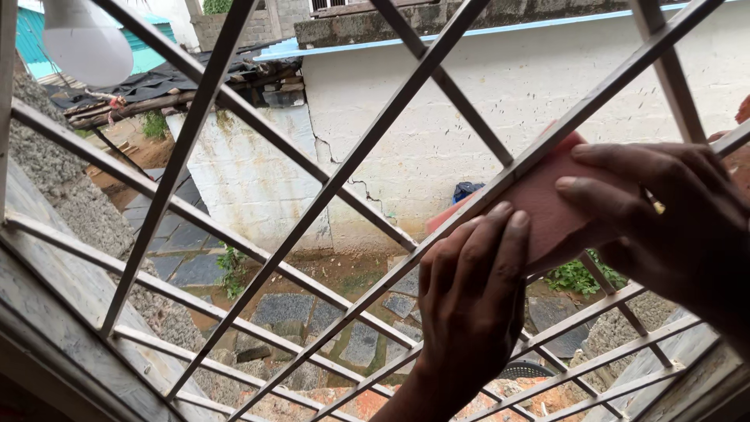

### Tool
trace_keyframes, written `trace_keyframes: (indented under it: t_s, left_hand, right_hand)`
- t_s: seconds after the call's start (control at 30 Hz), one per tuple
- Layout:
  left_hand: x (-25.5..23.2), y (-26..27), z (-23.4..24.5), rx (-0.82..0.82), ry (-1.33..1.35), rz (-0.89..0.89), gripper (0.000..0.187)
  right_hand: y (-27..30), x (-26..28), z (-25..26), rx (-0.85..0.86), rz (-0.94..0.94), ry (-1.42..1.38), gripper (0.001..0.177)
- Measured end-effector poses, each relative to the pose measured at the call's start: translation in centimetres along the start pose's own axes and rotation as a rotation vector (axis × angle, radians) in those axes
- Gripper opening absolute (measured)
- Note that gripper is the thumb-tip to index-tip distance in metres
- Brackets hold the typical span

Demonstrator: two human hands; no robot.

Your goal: The person uses a pink sanding block to sand the metal bars of a window grille. They move the block along the bars, adjusting grip and position to reach different sections of the grille.

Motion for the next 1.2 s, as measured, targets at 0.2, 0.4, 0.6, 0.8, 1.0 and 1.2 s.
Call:
trace_keyframes:
  t_s: [0.2,0.4,0.6,0.8,1.0,1.2]
  left_hand:
    - [0.2,-0.5,-0.2,0.083,0.074,0.029,0.042]
    - [-1.6,-1.0,0.4,0.149,0.186,-0.049,0.045]
    - [-5.3,-3.0,-0.5,0.011,0.218,-0.152,0.042]
    - [-6.8,-7.2,-4.9,0.121,0.178,-0.178,0.047]
    - [-5.4,-8.6,-5.4,-0.039,-0.06,-0.222,0.05]
    - [-4.9,-8.3,-6.1,-0.105,-0.071,-0.225,0.049]
  right_hand:
    - [-0.8,1.3,-0.2,0.026,-0.099,-0.109,0.06]
    - [2.6,-0.3,2.7,0.334,-0.107,-0.006,0.073]
    - [5.6,-3.0,7.7,0.151,-0.08,0.077,0.069]
    - [4.1,-5.9,9.1,0.142,-0.138,0.278,0.076]
    - [-0.5,-5.3,9.1,0.067,-0.036,0.417,0.064]
    - [-1.9,-5.3,7.5,-0.145,0.049,0.37,0.051]
Point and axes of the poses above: each hand's wrist, its own y-axis away from the middle knuckle, its own z-axis out of the back of the hand, x = y × z, the point moved 3 cm from there along -y, towards the middle knuckle, and after that the axes turned 15 degrees about -y, right-handed, at the moved point
